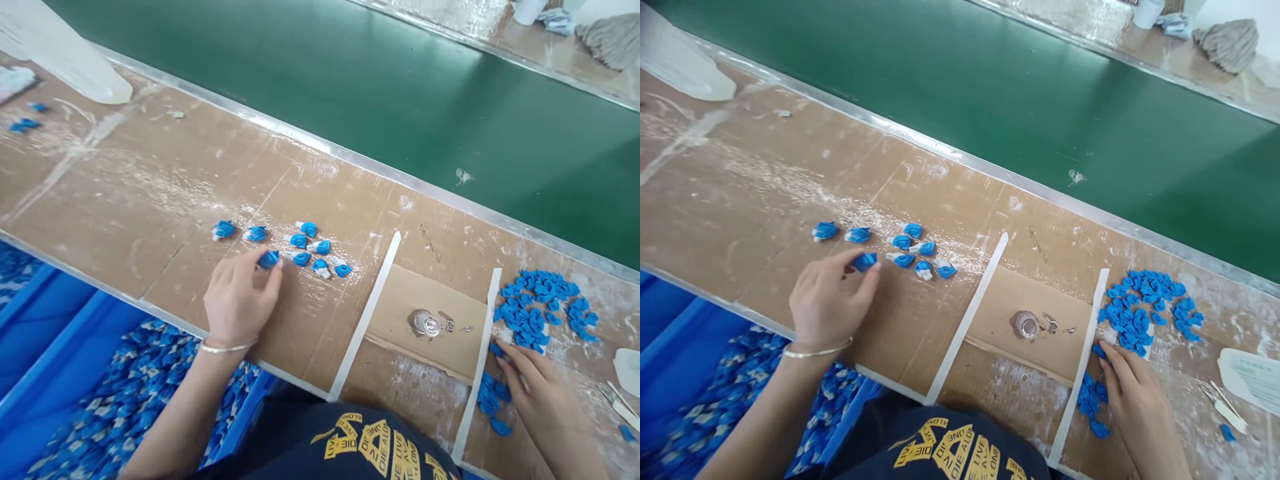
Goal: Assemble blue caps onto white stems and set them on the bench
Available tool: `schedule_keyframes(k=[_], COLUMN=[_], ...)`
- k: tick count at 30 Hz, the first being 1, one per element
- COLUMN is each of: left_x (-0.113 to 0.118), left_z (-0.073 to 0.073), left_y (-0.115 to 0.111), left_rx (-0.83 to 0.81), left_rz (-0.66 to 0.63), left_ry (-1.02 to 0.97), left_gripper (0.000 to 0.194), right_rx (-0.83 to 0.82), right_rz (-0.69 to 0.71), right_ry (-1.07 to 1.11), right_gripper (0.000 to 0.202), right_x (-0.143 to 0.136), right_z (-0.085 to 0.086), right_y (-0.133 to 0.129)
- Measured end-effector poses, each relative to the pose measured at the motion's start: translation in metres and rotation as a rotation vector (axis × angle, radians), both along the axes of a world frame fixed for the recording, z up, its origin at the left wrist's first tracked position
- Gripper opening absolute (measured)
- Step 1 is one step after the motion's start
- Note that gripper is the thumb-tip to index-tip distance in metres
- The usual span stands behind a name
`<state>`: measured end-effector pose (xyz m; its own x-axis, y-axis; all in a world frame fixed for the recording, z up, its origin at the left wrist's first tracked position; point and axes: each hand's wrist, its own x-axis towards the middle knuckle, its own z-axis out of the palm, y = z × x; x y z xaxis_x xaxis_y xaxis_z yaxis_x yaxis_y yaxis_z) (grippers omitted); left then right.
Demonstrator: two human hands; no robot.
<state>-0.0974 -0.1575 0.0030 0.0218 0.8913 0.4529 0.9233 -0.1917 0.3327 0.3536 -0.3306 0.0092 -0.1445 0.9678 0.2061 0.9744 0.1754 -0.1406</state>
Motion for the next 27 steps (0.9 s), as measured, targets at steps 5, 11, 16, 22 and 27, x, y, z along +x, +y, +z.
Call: schedule_keyframes(k=[5,11,16,22,27], left_x=[-0.028,-0.024,-0.005,0.011,0.036], left_z=[-0.002,0.007,0.016,0.021,0.013], left_y=[0.042,0.058,0.058,0.063,0.042], left_rx=[-0.129,-0.092,-0.234,-0.548,-0.534], left_rz=[0.087,0.071,-0.343,-0.380,-0.323], left_ry=[0.188,0.159,-0.047,-0.151,-0.212], left_gripper=[0.035,0.033,0.026,0.027,0.023], right_rx=[-0.007,-0.043,0.025,0.163,0.156], right_rz=[0.046,0.172,0.294,0.189,-0.161], right_ry=[-0.025,-0.116,-0.335,-0.284,-0.027], right_gripper=[0.032,0.030,0.032,0.016,0.031], right_x=[-0.004,0.002,0.006,-0.014,-0.037], right_z=[-0.001,0.001,0.005,0.004,0.001], right_y=[0.008,0.017,0.009,-0.002,0.001])
